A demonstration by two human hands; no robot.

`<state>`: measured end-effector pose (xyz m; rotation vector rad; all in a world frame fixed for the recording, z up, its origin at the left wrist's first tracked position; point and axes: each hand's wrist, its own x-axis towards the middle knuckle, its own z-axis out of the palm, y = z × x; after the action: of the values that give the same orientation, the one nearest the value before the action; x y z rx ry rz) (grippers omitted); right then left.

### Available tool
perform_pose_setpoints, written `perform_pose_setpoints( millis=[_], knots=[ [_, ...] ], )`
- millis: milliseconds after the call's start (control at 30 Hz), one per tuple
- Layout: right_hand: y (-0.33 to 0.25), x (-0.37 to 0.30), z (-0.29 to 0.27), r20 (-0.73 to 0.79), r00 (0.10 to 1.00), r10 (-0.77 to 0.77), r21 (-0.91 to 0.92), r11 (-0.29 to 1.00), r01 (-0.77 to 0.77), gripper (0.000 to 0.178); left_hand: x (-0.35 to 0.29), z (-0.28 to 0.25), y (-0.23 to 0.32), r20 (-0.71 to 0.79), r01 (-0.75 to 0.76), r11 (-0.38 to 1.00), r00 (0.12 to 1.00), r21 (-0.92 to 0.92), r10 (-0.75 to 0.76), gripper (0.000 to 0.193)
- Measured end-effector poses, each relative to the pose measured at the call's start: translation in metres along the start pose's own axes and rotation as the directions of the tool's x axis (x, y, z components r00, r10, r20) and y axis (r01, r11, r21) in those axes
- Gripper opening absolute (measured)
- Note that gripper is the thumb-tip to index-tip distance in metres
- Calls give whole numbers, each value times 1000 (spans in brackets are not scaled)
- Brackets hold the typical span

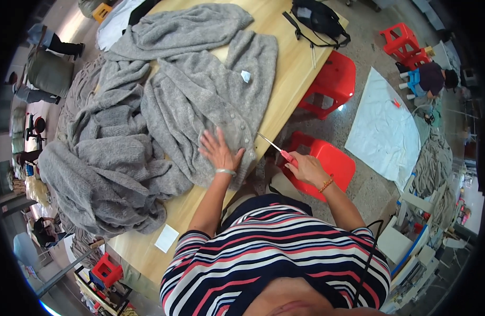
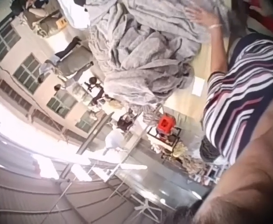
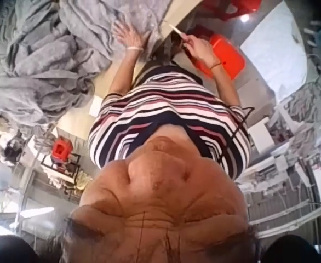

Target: Trimming loose threads from a grey fleece garment using thread snips.

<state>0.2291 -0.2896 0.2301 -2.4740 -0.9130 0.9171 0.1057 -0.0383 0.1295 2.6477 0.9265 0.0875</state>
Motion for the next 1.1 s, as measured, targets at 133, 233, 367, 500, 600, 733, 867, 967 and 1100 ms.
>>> perform_pose_setpoints(
  millis=[133,233,367,500,600,733,867,967,1100],
  knots=[
    [-6,11,-5,-36,999,4,6,1000,-3,35,-4,-7,-14,45,423,901,906,-95,-420,112],
    [-17,23,-5,-95,994,-46,19,999,48,37,4,7,-54,108,306,935,951,-180,-291,85],
    [-1,38,4,-261,949,-176,34,981,191,37,19,-25,-76,100,172,872,985,-459,-142,65],
    [6,46,-4,-274,956,-107,179,971,160,32,45,-205,-81,-390,-203,872,921,-446,15,49],
    [-35,46,-19,-219,975,-38,179,981,79,28,51,-367,-105,-750,-369,913,651,-174,120,43],
    [-47,62,-7,-260,955,-143,62,984,165,28,58,-505,-185,-901,-96,962,337,256,274,46],
    [-76,62,12,-208,968,-140,90,983,161,37,31,-588,-306,-881,615,633,290,470,373,41],
    [-113,45,9,-194,972,-131,21,990,138,36,25,-579,-373,-883,849,476,386,227,-266,54],
    [-180,61,5,-158,978,-137,-58,990,129,39,20,-538,-540,-662,375,895,738,242,-130,78]
  ],
)
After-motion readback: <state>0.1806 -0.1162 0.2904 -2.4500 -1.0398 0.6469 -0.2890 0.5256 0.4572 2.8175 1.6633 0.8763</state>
